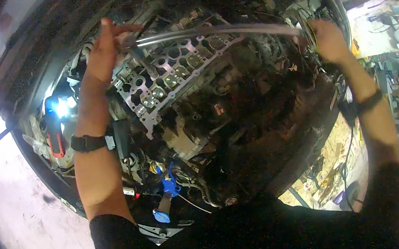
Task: Using a torque wrench to tighten bolts on a car engine head.
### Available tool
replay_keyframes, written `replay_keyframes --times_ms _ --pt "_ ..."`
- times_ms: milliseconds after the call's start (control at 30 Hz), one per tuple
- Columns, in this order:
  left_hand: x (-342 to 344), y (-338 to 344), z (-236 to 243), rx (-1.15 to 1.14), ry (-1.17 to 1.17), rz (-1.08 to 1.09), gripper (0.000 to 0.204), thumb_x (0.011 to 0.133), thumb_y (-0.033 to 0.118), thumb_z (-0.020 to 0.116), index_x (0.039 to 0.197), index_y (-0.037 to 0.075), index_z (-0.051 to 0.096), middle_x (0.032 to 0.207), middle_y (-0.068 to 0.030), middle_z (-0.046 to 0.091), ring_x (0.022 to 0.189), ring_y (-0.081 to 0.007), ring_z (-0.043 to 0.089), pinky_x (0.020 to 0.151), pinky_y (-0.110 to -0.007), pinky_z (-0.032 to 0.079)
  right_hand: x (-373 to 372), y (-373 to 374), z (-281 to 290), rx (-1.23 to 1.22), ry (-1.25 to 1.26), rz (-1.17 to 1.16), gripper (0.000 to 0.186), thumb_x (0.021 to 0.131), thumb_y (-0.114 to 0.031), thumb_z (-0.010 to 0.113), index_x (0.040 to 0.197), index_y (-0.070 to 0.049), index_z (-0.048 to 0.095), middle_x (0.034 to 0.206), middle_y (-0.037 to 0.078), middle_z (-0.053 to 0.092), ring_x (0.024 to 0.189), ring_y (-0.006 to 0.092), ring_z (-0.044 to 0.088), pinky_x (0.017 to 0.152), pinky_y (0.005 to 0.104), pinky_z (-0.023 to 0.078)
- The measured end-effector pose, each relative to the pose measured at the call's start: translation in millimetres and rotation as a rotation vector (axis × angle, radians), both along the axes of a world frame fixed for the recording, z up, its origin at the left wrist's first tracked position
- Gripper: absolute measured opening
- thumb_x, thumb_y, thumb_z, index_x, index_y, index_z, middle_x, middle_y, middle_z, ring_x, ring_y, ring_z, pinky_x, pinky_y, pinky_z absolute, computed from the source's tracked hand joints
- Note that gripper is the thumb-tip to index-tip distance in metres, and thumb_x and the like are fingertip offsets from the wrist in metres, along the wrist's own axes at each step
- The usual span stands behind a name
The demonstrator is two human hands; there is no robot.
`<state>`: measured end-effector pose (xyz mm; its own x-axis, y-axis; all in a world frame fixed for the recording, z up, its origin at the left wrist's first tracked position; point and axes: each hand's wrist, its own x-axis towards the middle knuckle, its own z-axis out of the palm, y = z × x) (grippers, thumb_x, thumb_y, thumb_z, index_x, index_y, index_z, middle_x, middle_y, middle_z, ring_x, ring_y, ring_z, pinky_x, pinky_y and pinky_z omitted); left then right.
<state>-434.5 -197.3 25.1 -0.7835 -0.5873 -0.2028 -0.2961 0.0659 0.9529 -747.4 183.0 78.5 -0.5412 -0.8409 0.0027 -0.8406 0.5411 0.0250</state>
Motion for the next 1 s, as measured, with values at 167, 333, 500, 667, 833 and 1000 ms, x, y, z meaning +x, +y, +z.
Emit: replay_keyframes --times_ms 167,333,500,667,833,1000 --pt "-1.3 -10.7 5.1 -0.214 -0.085 0.169 0.069 0.082 0.065 0.061 0.116 0.005 0.065 0.085 -0.0049 0.063 0.079 -0.0135 0.055 0.068 -0.028 0.044 -96.6 -93.1 -21.6 -0.036 0.382 0.342 0.050 0.080 -0.047 0.068 0.111 -0.007 0.064 0.096 0.019 0.068 0.089 0.0384 0.065 0.077 0.0456 0.052" --pt "2.9 -19.8 -16.3 -0.180 -0.107 0.261 0.068 0.082 0.060 0.065 0.115 0.000 0.063 0.071 -0.0018 0.055 0.057 -0.0085 0.048 0.052 -0.025 0.040 -97.4 -174.7 -32.8 0.064 -0.155 0.275 0.051 0.079 -0.049 0.072 0.108 -0.008 0.068 0.096 0.017 0.069 0.093 0.0328 0.066 0.084 0.0432 0.050" --pt "-8.2 -25.7 -34.1 -0.224 -0.059 0.207 0.062 0.086 0.054 0.064 0.112 -0.002 0.064 0.061 0.0016 0.052 0.055 -0.0073 0.047 0.052 -0.025 0.040 -117.5 -189.3 -53.7 -0.075 -0.193 0.438 0.050 0.079 -0.048 0.073 0.106 -0.007 0.067 0.097 0.016 0.069 0.093 0.0321 0.066 0.084 0.0436 0.050" --pt "-14.3 -23.9 -42.4 -0.264 -0.093 0.249 0.058 0.088 0.052 0.063 0.112 0.000 0.065 0.068 0.0000 0.056 0.058 -0.0091 0.050 0.055 -0.026 0.042 -134.1 -211.1 -78.4 0.038 -0.092 0.342 0.053 0.078 -0.051 0.073 0.108 -0.007 0.066 0.096 0.016 0.069 0.094 0.0329 0.066 0.084 0.0432 0.050" --pt "-17.7 -21.3 -46.1 -0.135 -0.050 0.255 0.058 0.087 0.052 0.063 0.114 0.001 0.065 0.079 -0.0038 0.062 0.069 -0.0110 0.056 0.064 -0.025 0.046 -139.4 -235.3 -94.6 -0.391 -0.723 -0.150 0.033 0.085 -0.033 0.069 0.103 -0.005 0.066 0.101 0.013 0.065 0.090 0.0294 0.062 0.082 0.0436 0.050" --pt "-11.7 -42.6 -65.6 -0.158 -0.035 0.354 0.059 0.087 0.051 0.063 0.119 0.002 0.062 0.085 -0.0043 0.063 0.071 -0.0115 0.057 0.066 -0.026 0.047 -122.7 -285.2 -91.9 -0.164 -0.012 0.006 0.023 0.088 -0.023 0.067 0.100 -0.003 0.066 0.107 0.014 0.061 0.098 0.0300 0.058 0.089 0.0455 0.047"
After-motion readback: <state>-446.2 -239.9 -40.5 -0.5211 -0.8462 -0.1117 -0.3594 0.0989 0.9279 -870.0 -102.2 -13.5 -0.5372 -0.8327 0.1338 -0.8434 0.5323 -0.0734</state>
